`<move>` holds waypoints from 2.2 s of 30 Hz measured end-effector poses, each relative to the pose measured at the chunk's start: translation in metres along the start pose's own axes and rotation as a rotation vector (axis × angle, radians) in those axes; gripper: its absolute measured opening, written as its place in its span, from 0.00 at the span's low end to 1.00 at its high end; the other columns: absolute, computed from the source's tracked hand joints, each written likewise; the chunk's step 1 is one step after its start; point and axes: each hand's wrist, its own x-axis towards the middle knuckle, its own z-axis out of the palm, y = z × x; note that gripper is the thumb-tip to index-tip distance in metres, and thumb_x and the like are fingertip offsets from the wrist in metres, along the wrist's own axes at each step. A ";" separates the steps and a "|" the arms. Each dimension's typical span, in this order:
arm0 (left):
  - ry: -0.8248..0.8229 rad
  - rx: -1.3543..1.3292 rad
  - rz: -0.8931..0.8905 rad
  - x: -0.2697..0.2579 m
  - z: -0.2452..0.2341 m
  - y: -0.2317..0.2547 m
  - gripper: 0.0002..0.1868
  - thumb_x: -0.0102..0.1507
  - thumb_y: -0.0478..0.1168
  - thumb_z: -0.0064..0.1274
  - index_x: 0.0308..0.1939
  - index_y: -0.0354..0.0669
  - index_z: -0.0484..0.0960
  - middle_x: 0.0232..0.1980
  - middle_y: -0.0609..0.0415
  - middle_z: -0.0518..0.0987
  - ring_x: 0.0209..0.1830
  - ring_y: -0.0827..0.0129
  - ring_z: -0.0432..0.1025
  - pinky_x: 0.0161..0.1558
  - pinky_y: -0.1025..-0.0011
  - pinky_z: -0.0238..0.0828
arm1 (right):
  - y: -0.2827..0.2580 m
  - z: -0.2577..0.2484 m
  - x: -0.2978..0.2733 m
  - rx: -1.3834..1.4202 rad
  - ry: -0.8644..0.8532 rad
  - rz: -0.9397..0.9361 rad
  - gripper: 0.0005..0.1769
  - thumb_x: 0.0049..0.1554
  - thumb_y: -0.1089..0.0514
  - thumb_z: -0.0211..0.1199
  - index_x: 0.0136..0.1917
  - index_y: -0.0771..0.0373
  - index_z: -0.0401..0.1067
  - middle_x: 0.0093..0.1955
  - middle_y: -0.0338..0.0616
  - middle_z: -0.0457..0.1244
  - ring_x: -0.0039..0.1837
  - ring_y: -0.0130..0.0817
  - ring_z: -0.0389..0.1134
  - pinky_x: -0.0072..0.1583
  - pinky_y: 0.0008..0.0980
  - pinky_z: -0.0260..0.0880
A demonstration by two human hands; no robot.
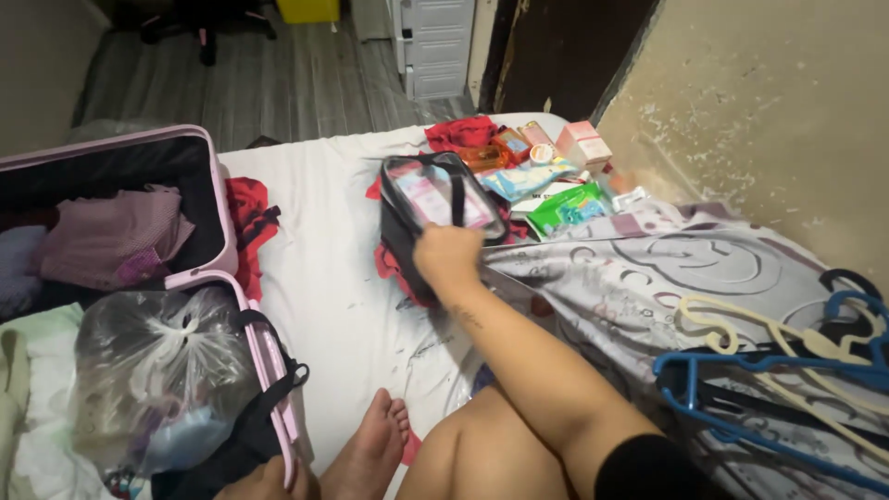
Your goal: Packing clothes and toiletries into a pink suitcase on a bed.
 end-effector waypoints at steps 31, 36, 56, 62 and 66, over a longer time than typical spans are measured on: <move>-0.320 -0.235 -0.060 0.103 -0.103 -0.032 0.57 0.67 0.79 0.25 0.74 0.25 0.55 0.62 0.40 0.71 0.55 0.55 0.68 0.56 0.64 0.61 | 0.202 -0.016 0.033 0.176 -0.107 0.505 0.57 0.43 0.38 0.75 0.76 0.63 0.53 0.76 0.72 0.46 0.75 0.67 0.48 0.73 0.54 0.46; 0.058 -0.157 -0.163 0.066 -0.066 -0.011 0.59 0.62 0.79 0.24 0.78 0.30 0.50 0.74 0.36 0.66 0.70 0.51 0.63 0.70 0.61 0.53 | 0.235 0.079 0.040 -0.092 -0.342 0.424 0.61 0.46 0.40 0.71 0.83 0.56 0.43 0.81 0.75 0.34 0.79 0.79 0.38 0.75 0.64 0.33; 0.066 -0.116 -0.190 0.045 -0.043 0.001 0.55 0.63 0.77 0.22 0.77 0.34 0.55 0.71 0.42 0.69 0.66 0.55 0.65 0.68 0.65 0.55 | 0.238 0.263 0.106 0.176 0.038 -0.995 0.18 0.55 0.48 0.60 0.58 0.49 0.76 0.62 0.43 0.70 0.58 0.44 0.73 0.60 0.38 0.73; 0.149 -0.116 -0.190 0.055 -0.054 -0.007 0.55 0.63 0.78 0.24 0.74 0.33 0.58 0.66 0.42 0.73 0.62 0.55 0.69 0.64 0.64 0.60 | 0.285 0.186 0.116 1.076 0.083 1.191 0.29 0.51 0.55 0.68 0.63 0.69 0.67 0.58 0.59 0.67 0.56 0.53 0.73 0.58 0.50 0.70; 0.111 -0.124 -0.166 0.092 -0.095 -0.030 0.54 0.62 0.80 0.26 0.66 0.33 0.67 0.55 0.46 0.76 0.48 0.58 0.68 0.54 0.64 0.63 | 0.323 0.245 0.135 1.164 0.458 1.540 0.45 0.47 0.63 0.74 0.69 0.69 0.50 0.61 0.55 0.62 0.61 0.45 0.69 0.62 0.43 0.69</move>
